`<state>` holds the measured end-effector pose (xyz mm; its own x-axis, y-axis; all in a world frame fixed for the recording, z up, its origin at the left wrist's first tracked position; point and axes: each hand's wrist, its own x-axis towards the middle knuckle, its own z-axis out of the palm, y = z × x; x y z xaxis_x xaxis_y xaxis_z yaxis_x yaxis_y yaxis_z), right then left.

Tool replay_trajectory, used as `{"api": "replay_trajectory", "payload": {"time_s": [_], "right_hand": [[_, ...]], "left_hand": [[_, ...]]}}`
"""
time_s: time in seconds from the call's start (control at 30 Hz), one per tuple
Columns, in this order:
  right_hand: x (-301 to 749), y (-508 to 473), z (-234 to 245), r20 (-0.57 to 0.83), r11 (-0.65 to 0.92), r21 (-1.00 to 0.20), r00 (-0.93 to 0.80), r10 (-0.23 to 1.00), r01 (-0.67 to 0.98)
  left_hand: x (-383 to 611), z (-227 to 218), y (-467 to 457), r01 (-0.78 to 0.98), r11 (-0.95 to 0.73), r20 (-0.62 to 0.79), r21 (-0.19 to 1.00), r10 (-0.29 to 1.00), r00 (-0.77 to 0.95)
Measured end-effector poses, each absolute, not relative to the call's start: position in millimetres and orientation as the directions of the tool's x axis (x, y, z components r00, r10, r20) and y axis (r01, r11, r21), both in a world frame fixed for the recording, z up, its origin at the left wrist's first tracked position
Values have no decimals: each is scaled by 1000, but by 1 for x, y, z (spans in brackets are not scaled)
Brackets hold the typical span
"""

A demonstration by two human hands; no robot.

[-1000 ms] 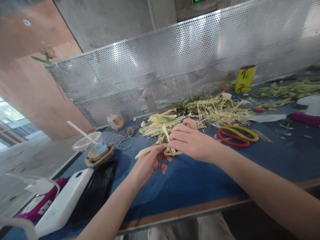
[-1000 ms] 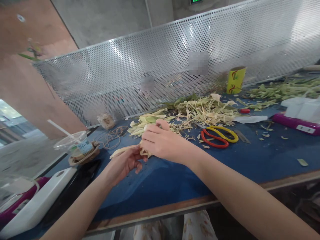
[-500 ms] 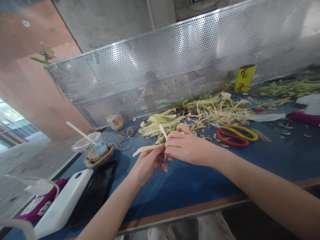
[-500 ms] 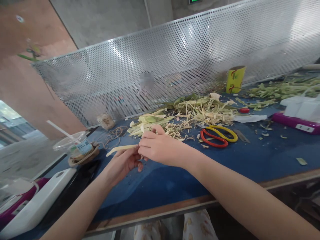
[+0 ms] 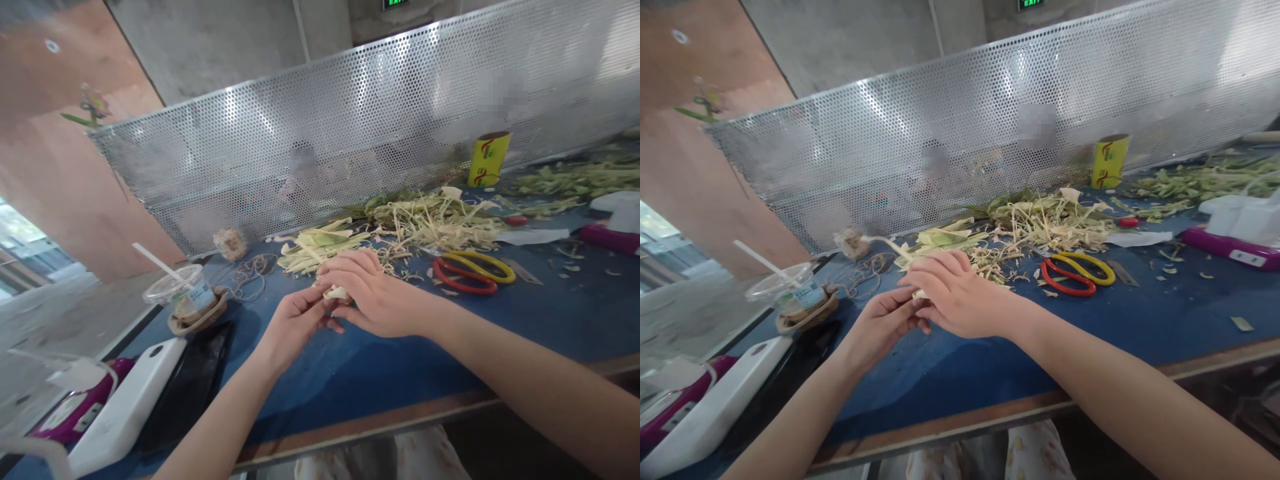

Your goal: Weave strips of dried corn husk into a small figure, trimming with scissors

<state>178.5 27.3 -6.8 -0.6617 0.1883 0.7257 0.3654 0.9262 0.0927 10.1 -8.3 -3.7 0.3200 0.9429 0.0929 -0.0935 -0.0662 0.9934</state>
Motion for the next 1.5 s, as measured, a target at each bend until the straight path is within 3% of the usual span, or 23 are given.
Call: {"api": "replay_trajectory", "payload": {"time_s": [0.07,0.17,0.23,0.3,0.37,0.47,0.53,0.63,0.87,1.0,1.1,1.2,1.33,1.5], "right_hand": [[178,28,-7,816,895,82,-545,192,438],[177,28,-6,869,813,-133,-328,371,567],[177,28,-7,747,733,-355,-295,595,580],[176,28,-9,536,634,-554,-351,768,539],[173,28,-12,392,570,-679,-429,814,462],[169,29,-17,388,565,-780,-500,774,268],[167,29,-18,406,555,-816,-521,751,164],[167,29,-18,438,596,-784,-528,728,172],[169,27,-14,667,816,-486,-471,577,313],[168,29,-16,673,847,-480,-524,522,228],[167,28,-17,660,822,-531,-509,552,203],[165,27,-15,590,717,-680,-468,657,149],[163,31,-13,431,435,-893,-488,759,-112],[160,36,-12,231,74,-956,-578,783,-283]], "left_hand": [[10,-4,-8,-88,-53,78,995,949,307],[9,-1,-8,-91,-93,114,991,958,265],[9,0,-8,-82,-129,144,988,962,233],[9,0,-8,-60,-141,151,988,967,203],[8,-1,-7,-21,-144,145,989,971,188],[8,0,-7,23,-126,120,992,976,182],[8,2,-8,7,-109,106,994,978,179],[11,7,-11,-16,-101,102,995,982,162],[13,8,-14,-80,-111,126,991,970,208],[11,5,-12,-63,-85,98,994,968,230],[11,3,-11,-42,-61,70,997,967,246],[13,1,-11,-22,-60,63,998,971,230],[16,2,-11,61,-61,50,996,984,169],[12,0,-12,289,-261,257,921,965,51]]}}
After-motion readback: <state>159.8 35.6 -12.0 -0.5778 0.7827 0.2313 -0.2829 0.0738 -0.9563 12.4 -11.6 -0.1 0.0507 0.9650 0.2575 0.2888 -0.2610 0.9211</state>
